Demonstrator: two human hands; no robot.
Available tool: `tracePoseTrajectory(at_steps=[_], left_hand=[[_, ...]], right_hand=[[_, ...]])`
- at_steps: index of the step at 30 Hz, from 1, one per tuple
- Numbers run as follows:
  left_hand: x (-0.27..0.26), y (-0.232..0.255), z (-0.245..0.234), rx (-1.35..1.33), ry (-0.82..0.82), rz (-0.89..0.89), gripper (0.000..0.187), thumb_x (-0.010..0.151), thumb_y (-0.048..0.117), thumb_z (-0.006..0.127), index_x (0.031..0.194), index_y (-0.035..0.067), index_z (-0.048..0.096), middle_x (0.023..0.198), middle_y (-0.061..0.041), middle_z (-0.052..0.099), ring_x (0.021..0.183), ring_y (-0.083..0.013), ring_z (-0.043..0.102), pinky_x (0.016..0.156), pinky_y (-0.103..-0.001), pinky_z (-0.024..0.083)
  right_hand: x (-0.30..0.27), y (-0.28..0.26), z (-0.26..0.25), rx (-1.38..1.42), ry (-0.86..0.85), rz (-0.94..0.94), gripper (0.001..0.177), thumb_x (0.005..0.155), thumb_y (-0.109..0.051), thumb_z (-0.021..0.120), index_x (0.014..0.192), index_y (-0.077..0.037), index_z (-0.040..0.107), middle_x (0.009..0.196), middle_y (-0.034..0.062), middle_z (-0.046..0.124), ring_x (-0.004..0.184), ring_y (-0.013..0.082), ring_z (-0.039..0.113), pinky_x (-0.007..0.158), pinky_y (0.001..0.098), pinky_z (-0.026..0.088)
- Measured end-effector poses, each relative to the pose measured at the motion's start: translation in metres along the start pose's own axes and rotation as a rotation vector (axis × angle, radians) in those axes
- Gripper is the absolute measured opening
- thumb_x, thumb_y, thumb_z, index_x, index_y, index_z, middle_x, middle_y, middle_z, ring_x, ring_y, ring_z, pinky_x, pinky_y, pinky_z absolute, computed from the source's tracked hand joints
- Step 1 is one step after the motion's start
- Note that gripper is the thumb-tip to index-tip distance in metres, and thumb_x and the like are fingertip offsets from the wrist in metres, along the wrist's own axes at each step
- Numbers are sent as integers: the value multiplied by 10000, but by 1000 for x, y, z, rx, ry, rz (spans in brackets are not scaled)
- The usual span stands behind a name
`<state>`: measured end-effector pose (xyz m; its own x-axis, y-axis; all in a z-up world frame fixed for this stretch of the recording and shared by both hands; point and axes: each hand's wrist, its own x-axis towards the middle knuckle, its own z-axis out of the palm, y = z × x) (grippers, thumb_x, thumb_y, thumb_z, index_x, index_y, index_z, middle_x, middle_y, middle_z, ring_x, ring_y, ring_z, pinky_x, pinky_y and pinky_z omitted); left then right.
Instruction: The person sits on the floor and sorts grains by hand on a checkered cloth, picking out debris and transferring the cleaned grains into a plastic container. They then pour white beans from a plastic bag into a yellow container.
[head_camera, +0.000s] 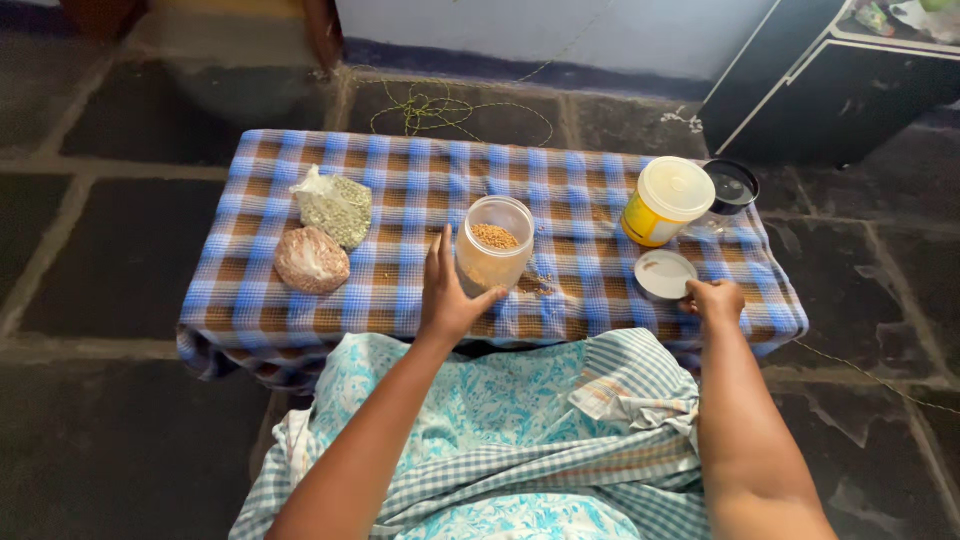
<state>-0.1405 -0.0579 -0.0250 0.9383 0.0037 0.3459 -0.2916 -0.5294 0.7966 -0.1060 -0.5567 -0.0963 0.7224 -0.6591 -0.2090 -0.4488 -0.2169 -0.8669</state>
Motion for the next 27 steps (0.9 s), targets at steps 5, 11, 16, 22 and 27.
tracePoseTrajectory(at_steps=[5,11,16,22,27], left_hand=[[38,19,9,-4,-83,-77,1488,533,436,991,1608,149,3,1615,-243,243,1431,-437,354,1132,-533,379],[34,18,17,-65,25,80,1414,594,481,981,1626,118,84,1598,-238,347,1446,-422,379,1180,-555,352],[44,18,20,-23,93,152,1302,625,510,967,1578,75,195,1579,-210,382,1454,-394,379,1193,-575,291],[45,14,26,-48,94,130,1235,655,498,941,1570,58,238,1574,-209,398,1449,-394,397,1186,-549,350],[47,12,28,-35,92,159,1205,684,482,940,1562,50,236,1559,-225,396,1443,-404,395,1164,-556,365]], right_hand=[[-26,-33,-1,285,-202,-4,355,821,-54,786,1118,63,631,917,166,720,692,233,730,545,278,567],[-104,-119,25,363,-291,-136,403,850,-114,812,1200,25,672,973,94,759,756,153,733,635,233,590],[-168,-191,61,465,-382,-459,363,875,-40,807,1200,53,676,974,99,760,773,122,718,693,240,607],[-236,-220,107,86,-203,-840,321,877,19,801,1181,16,698,983,95,757,875,140,738,736,258,628],[-251,-207,117,-35,-149,-1253,345,909,49,763,1242,29,675,1066,156,736,936,178,745,771,286,630]])
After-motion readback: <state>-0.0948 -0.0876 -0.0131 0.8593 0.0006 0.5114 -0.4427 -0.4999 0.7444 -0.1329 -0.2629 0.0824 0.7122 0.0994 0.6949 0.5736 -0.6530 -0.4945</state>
